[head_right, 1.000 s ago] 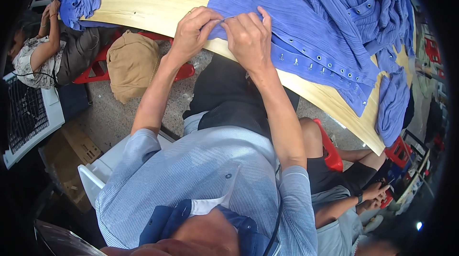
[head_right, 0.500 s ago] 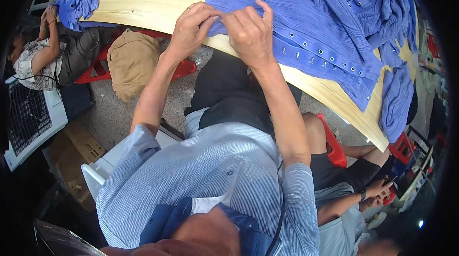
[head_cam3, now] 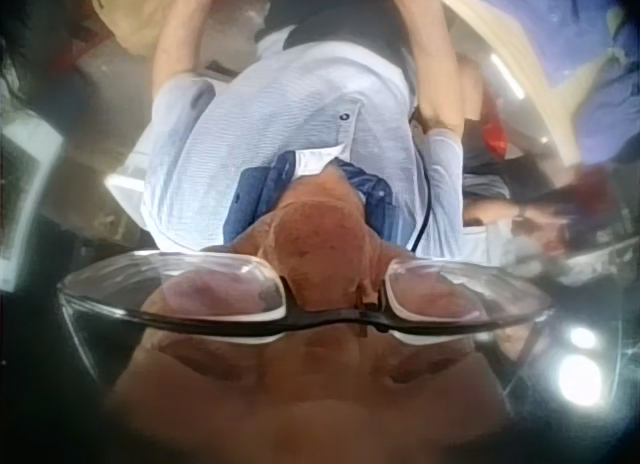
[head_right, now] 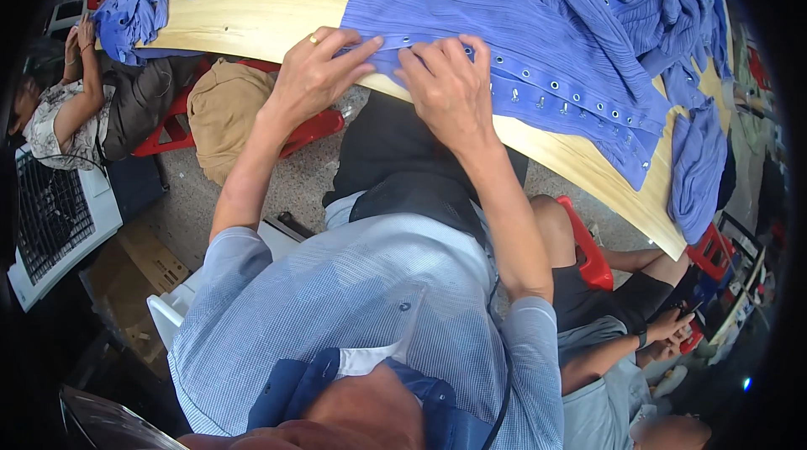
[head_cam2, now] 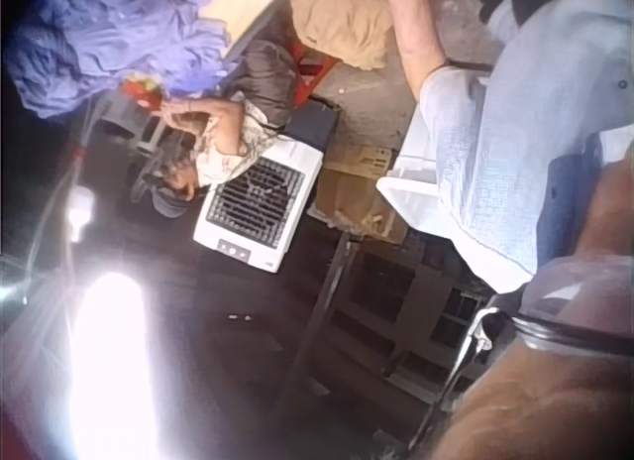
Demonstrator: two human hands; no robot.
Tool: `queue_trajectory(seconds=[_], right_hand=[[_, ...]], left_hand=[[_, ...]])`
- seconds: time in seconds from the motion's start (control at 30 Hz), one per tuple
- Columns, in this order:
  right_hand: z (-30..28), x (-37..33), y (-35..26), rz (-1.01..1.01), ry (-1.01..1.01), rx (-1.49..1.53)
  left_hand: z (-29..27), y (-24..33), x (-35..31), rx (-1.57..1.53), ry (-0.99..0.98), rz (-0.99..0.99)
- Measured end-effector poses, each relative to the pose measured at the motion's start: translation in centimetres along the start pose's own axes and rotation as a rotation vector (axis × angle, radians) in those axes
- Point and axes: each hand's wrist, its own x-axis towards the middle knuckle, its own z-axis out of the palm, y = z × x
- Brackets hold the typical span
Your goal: Inspecting and folding blue garment pieces with metal eyelets on a work table.
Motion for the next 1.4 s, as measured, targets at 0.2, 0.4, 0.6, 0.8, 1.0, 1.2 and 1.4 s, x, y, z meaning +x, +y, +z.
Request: queue_trajectory(seconds=[0.2, 0.4, 0.6, 0.8, 1.0, 1.2, 1.4], right_hand=[[0.5, -1.2, -0.5, 0.079, 0.028, -0.035], [0.9, -0.7, -0.5, 0.132, 0.073, 0.069], [1.1, -0.1, -0.4, 0.236, 0.128, 0.147], [0.9, 0.7, -0.2, 0.306, 0.045, 0.155], [1.6, 1.0, 0.2, 0.313, 0.114, 0.132], [1.9, 1.2, 0.7, 0.077, 0.183, -0.073], [1.8, 0.6, 0.7, 0.026, 0.250, -0.086]], left_hand=[[-0.3, 3.2, 1.4, 0.173, 0.080, -0.039], [2.3, 3.9, 2.6, -0.112, 0.130, -0.249], [3.8, 4.1, 2.9, -0.085, 0.217, -0.264], [4.6, 4.4, 3.1, -0.129, 0.324, -0.334], [5.0, 3.8, 2.6, -0.185, 0.324, -0.274], [4.4, 3.8, 2.4, -0.229, 0.290, -0.292], [4.1, 3.7, 2.3, -0.241, 0.277, -0.274]])
